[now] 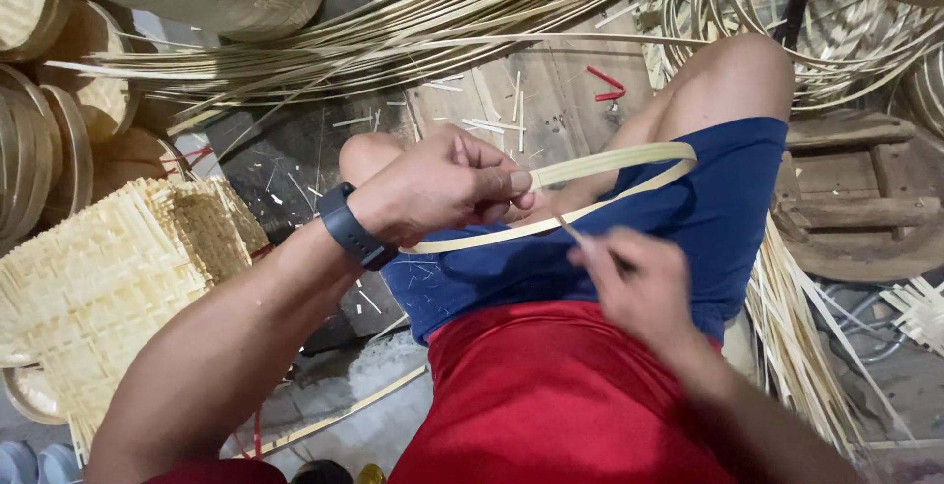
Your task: Assembling and securing bamboo or wooden hoops by joining ends and wrapping them.
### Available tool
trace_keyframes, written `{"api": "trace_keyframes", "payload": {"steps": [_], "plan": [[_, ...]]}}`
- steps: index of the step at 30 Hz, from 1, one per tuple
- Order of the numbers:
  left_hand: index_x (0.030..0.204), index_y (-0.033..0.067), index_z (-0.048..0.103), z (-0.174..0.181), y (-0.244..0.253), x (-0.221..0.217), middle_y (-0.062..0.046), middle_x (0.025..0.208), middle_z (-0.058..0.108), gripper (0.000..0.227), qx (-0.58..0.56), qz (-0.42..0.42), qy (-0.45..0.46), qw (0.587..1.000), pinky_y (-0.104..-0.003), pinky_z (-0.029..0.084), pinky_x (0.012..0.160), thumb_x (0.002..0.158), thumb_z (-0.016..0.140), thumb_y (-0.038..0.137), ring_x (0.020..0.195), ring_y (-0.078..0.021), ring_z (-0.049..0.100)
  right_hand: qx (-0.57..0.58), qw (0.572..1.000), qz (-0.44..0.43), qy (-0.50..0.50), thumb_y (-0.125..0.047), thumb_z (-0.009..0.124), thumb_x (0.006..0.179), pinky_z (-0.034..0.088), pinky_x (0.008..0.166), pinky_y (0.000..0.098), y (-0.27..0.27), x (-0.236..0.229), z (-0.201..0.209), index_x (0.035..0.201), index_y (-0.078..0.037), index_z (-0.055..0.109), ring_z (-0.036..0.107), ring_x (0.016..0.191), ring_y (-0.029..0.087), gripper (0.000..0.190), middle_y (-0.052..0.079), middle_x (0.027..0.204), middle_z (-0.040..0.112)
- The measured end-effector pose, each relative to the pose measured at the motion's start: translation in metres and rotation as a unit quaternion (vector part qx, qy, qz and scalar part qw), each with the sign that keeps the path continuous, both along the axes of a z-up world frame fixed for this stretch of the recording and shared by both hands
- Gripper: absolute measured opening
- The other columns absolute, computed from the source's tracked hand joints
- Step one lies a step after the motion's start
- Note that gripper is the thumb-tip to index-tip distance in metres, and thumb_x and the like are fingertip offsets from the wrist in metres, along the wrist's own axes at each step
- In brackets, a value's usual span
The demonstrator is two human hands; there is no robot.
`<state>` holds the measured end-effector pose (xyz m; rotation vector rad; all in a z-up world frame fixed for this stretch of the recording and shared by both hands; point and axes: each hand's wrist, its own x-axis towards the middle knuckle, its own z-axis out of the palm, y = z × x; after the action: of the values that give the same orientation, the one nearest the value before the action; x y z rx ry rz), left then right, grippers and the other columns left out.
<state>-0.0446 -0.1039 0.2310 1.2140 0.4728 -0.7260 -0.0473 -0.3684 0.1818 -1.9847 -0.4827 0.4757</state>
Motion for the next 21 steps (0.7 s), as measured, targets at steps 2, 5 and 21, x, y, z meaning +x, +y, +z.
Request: {"api": "trace_keyframes", "payload": {"steps": [2,5,21], "plan": [[0.093,-0.0013,0.079,0.002,-0.003,-0.002,0.000,0.066,0.067,0.022,0.026,-0.041,-0.030,0.998,-0.020,0.038,0.044,0.097,0.071,0.019,0.052,-0.0042,0.051,-0.037,0.999,-0.006,0.004,-0.017,0.067,0.098,0.044,0.049,0.0346,0.028,0.021,-0.045,0.083,-0.003,0.076,0.058,0.049,0.020,0.022,0.014,0.064,0.064],[0.092,0.0004,0.078,0.005,-0.011,-0.006,0.002,0.065,0.064,0.022,0.028,-0.049,-0.023,0.998,-0.020,0.036,0.045,0.098,0.070,0.019,0.052,-0.0031,0.050,-0.050,0.998,0.008,-0.043,-0.039,0.071,0.096,0.048,0.056,0.0374,0.073,0.063,-0.079,0.079,-0.004,0.075,0.064,0.058,0.021,0.039,0.015,0.070,0.070],[0.092,0.0023,0.080,0.010,-0.019,-0.004,0.000,0.062,0.064,0.017,0.058,0.005,-0.033,0.998,-0.022,0.036,0.043,0.094,0.072,0.017,0.049,-0.0047,0.048,-0.061,0.967,0.171,-0.177,-0.014,0.072,0.095,0.050,0.073,0.0422,0.045,0.096,0.101,0.098,-0.005,0.076,0.068,0.079,0.031,0.011,0.013,0.083,0.070]]}}
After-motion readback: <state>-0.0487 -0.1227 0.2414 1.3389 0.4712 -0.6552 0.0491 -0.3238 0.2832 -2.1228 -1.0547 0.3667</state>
